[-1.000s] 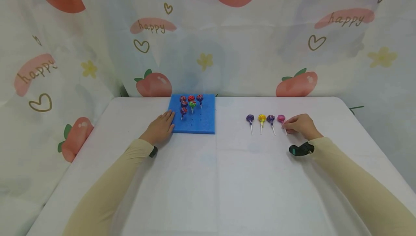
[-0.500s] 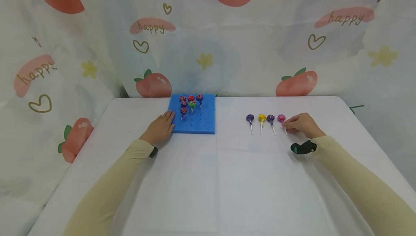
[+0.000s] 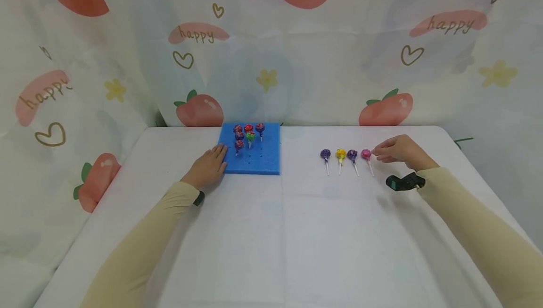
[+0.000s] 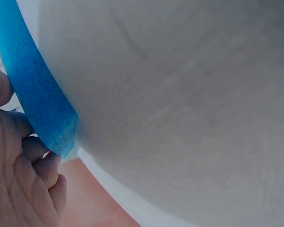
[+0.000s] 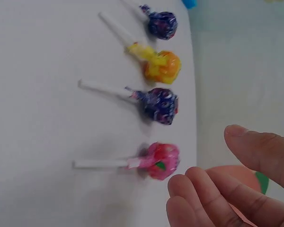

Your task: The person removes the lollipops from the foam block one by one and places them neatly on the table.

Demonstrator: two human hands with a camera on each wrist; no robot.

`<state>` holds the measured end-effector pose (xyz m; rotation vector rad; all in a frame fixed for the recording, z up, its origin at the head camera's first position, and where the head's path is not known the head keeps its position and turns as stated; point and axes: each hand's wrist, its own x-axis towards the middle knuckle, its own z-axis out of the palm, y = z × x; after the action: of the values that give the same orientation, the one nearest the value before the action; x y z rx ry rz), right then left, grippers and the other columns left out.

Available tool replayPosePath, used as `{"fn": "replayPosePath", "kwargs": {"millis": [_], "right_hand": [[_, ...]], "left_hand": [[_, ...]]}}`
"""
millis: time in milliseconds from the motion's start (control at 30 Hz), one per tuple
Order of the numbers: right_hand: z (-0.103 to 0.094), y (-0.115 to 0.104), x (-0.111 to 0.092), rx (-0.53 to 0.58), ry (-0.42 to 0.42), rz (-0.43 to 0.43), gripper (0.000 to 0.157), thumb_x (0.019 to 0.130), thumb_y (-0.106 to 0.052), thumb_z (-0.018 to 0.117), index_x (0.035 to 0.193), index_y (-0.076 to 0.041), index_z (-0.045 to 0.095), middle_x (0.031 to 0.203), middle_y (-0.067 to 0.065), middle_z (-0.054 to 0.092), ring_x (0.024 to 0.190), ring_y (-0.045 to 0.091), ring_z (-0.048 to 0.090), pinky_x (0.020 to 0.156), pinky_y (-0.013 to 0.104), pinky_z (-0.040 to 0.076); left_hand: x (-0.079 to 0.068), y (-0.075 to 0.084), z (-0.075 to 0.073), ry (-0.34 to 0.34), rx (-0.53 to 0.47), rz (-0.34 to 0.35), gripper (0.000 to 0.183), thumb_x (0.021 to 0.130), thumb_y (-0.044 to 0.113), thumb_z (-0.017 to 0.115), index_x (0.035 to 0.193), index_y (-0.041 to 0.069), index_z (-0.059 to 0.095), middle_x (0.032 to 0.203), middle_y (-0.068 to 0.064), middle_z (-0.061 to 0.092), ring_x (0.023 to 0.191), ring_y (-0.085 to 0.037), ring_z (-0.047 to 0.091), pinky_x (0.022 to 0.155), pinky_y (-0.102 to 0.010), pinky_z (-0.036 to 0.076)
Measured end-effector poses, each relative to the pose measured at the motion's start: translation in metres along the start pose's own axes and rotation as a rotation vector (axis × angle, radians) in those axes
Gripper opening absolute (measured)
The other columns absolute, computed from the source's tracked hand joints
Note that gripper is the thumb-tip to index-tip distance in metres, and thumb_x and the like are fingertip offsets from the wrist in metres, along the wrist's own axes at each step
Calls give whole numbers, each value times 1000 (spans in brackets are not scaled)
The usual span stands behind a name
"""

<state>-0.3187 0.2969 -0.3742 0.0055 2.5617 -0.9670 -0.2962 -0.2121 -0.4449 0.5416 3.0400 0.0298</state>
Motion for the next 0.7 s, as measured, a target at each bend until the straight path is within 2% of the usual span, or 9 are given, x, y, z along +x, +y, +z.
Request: {"fn": "replayPosePath", "kwargs": {"millis": [167, 300, 500, 700], "right_hand": [[6, -31, 0, -23, 11, -73, 52, 93, -30, 57, 127, 10, 51, 127, 30, 54, 110, 38, 60, 102, 58, 38], [21, -57, 6, -18, 6, -141, 48, 93, -30, 59, 126, 5, 54, 124, 26, 59, 111, 38, 60, 100, 52, 44], [56, -99, 25, 61, -66, -237, 42, 94, -23, 58, 126, 3, 54, 124, 25, 59, 114, 37, 59, 100, 44, 47], [100, -134, 42, 156, -118, -353, 41, 92, -20, 60, 125, 4, 55, 122, 22, 61, 112, 36, 59, 98, 39, 50]], "left_hand": [[0, -1, 0, 0, 4, -4, 57, 101, 27, 33, 147, -5, 21, 154, -22, 21, 144, -35, 21, 118, -47, 20], [0, 0, 1, -8, 10, -10, 58, 101, 28, 33, 147, -4, 21, 155, -22, 20, 144, -35, 20, 118, -47, 20], [0, 0, 0, -18, 3, -18, 57, 101, 27, 32, 147, -4, 20, 155, -22, 19, 144, -35, 20, 118, -47, 19], [2, 1, 0, -27, 0, -23, 57, 101, 27, 32, 147, -4, 20, 155, -22, 19, 145, -35, 19, 119, -46, 18]]}}
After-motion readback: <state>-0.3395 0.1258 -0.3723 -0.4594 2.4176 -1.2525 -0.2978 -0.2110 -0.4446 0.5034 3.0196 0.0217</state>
